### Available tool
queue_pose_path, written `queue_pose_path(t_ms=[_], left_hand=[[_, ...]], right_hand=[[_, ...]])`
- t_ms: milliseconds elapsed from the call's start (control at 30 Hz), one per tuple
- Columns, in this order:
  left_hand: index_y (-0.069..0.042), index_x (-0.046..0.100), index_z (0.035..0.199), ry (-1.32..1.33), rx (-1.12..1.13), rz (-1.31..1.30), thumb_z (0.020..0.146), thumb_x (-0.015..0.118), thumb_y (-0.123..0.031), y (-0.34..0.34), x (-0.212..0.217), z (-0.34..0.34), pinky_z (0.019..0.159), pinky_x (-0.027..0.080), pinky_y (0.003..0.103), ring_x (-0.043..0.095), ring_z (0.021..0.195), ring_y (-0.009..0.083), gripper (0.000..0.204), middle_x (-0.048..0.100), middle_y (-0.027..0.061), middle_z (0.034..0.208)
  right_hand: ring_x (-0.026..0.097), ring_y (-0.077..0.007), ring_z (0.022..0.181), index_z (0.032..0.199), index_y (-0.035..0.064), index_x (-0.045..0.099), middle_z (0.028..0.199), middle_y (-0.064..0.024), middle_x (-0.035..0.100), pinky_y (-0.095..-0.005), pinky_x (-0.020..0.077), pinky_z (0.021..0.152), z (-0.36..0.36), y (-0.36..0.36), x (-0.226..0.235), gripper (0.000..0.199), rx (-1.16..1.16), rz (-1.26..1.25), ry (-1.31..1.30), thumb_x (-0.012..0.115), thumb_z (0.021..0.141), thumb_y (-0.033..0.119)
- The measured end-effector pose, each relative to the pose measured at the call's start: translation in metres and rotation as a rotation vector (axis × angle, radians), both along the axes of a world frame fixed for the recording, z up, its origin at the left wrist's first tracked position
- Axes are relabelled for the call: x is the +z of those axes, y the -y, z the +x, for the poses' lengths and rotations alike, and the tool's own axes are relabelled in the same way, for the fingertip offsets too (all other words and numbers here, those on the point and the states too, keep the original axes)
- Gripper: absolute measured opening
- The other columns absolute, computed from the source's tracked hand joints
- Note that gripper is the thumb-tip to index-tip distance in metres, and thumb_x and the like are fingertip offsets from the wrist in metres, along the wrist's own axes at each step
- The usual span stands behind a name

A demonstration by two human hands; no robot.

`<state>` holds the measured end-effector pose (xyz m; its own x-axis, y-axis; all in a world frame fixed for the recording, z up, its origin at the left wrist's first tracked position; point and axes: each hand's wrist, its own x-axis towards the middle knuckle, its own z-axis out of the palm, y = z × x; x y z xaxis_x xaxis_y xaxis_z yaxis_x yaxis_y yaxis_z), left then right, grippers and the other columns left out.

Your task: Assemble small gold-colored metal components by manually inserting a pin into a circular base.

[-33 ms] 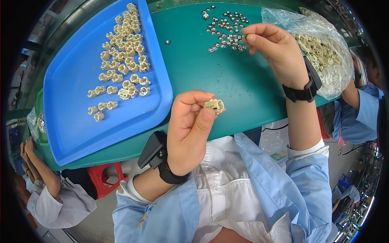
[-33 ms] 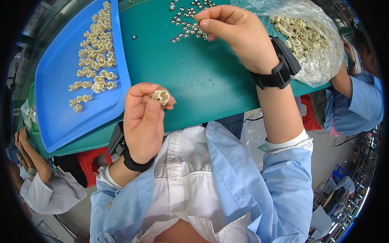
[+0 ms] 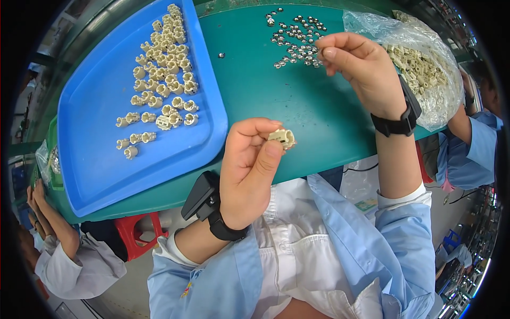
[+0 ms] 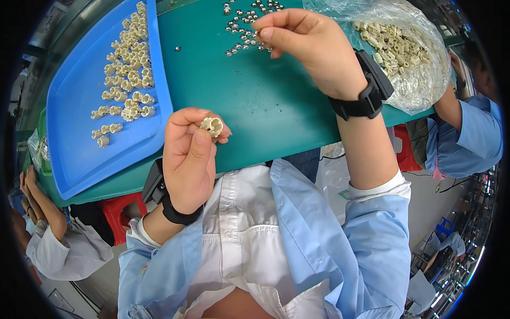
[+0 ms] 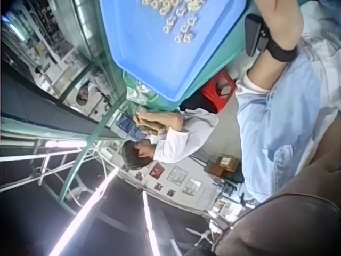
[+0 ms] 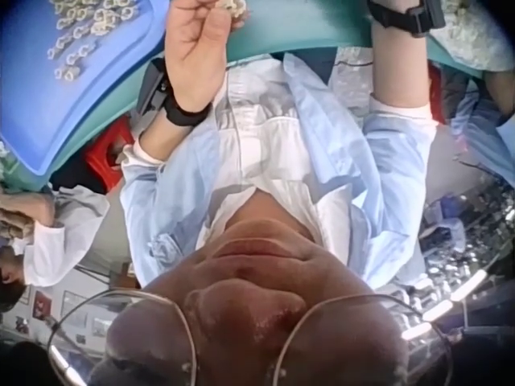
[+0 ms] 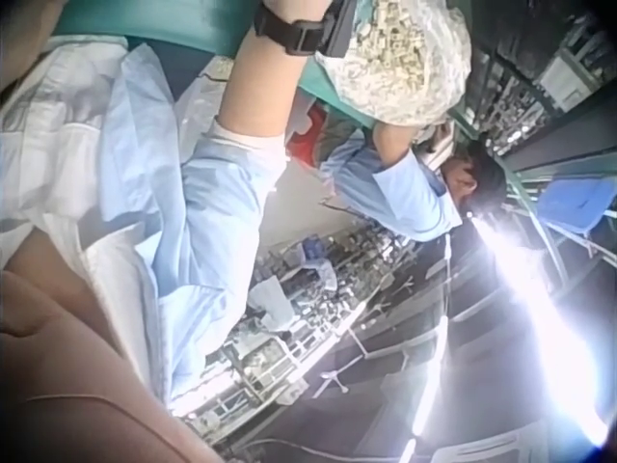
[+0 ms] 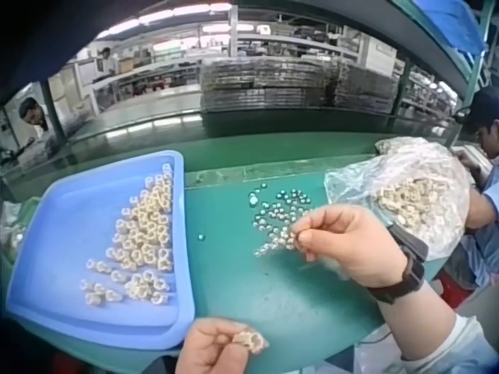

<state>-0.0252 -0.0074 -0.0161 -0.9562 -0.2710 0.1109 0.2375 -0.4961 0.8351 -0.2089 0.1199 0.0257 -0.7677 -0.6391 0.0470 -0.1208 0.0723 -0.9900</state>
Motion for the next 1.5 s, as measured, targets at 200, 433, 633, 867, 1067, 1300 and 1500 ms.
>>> queue_pose_path(t_ms=[200,433,633,867,1067,1300,1500], left_hand=[[-0.002,0.039,0.108,-0.049,-0.010,0.041,0.089,0.046,-0.013,0.002,-0.006,-0.001,0.079,0.039,0.024,0.050,0.087,0.0106,0.023,0.052,0.0056,0.094],[-0.001,0.039,0.109,-0.099,-0.020,0.066,0.089,0.046,-0.011,0.003,-0.010,-0.004,0.080,0.040,0.022,0.051,0.089,0.0090,0.023,0.053,0.0055,0.096],[-0.001,0.040,0.107,-0.118,-0.006,0.065,0.089,0.045,-0.009,0.002,-0.012,-0.004,0.081,0.041,0.022,0.051,0.089,0.0093,0.020,0.053,0.0059,0.097],[-0.003,0.041,0.103,-0.132,0.100,0.039,0.088,0.047,-0.005,-0.003,-0.013,-0.004,0.079,0.041,0.022,0.051,0.088,0.0098,0.017,0.053,0.0073,0.098],[-0.004,0.042,0.100,-0.240,0.140,-0.091,0.085,0.050,-0.002,-0.001,-0.019,-0.004,0.078,0.041,0.023,0.051,0.086,0.0109,0.017,0.053,0.0096,0.099],[-0.005,0.044,0.098,-0.319,0.209,-0.269,0.083,0.052,0.001,-0.001,-0.021,-0.004,0.074,0.042,0.023,0.052,0.083,0.0118,0.018,0.053,0.0118,0.100],[-0.005,0.044,0.099,-0.385,0.244,-0.377,0.083,0.052,0.001,-0.001,-0.022,-0.004,0.072,0.043,0.023,0.052,0.082,0.0117,0.018,0.053,0.0112,0.098]], right_hand=[[0.051,-0.0088,0.070,0.090,0.0005,0.055,0.081,-0.0044,0.057,-0.0209,0.0412,0.062,0.035,0.003,0.009,0.012,0.226,-0.130,0.308,0.055,0.082,0.010],[0.051,-0.0067,0.071,0.089,0.0002,0.053,0.081,-0.0028,0.056,-0.0194,0.0408,0.061,0.062,0.004,0.016,0.012,0.309,-0.063,0.331,0.056,0.082,0.009],[0.049,-0.0039,0.072,0.090,-0.0001,0.053,0.083,-0.0008,0.055,-0.0171,0.0394,0.063,0.082,0.011,0.012,0.010,0.259,0.015,0.285,0.055,0.083,0.007],[0.047,-0.0035,0.073,0.092,0.0019,0.049,0.083,0.0008,0.053,-0.0169,0.0382,0.065,0.088,0.014,0.000,0.009,0.258,-0.086,0.333,0.052,0.085,0.007],[0.045,-0.0028,0.074,0.091,0.0034,0.046,0.081,0.0027,0.050,-0.0167,0.0370,0.066,0.090,0.010,0.001,0.008,0.293,-0.100,0.433,0.051,0.086,0.007],[0.042,-0.0019,0.074,0.093,0.0038,0.044,0.081,0.0030,0.047,-0.0162,0.0350,0.065,0.094,0.009,-0.002,0.009,0.314,-0.127,0.363,0.049,0.087,0.008],[0.040,-0.0019,0.073,0.091,0.0034,0.043,0.081,0.0030,0.045,-0.0161,0.0343,0.064,0.097,0.007,0.000,0.008,0.319,-0.122,0.362,0.048,0.087,0.007]])
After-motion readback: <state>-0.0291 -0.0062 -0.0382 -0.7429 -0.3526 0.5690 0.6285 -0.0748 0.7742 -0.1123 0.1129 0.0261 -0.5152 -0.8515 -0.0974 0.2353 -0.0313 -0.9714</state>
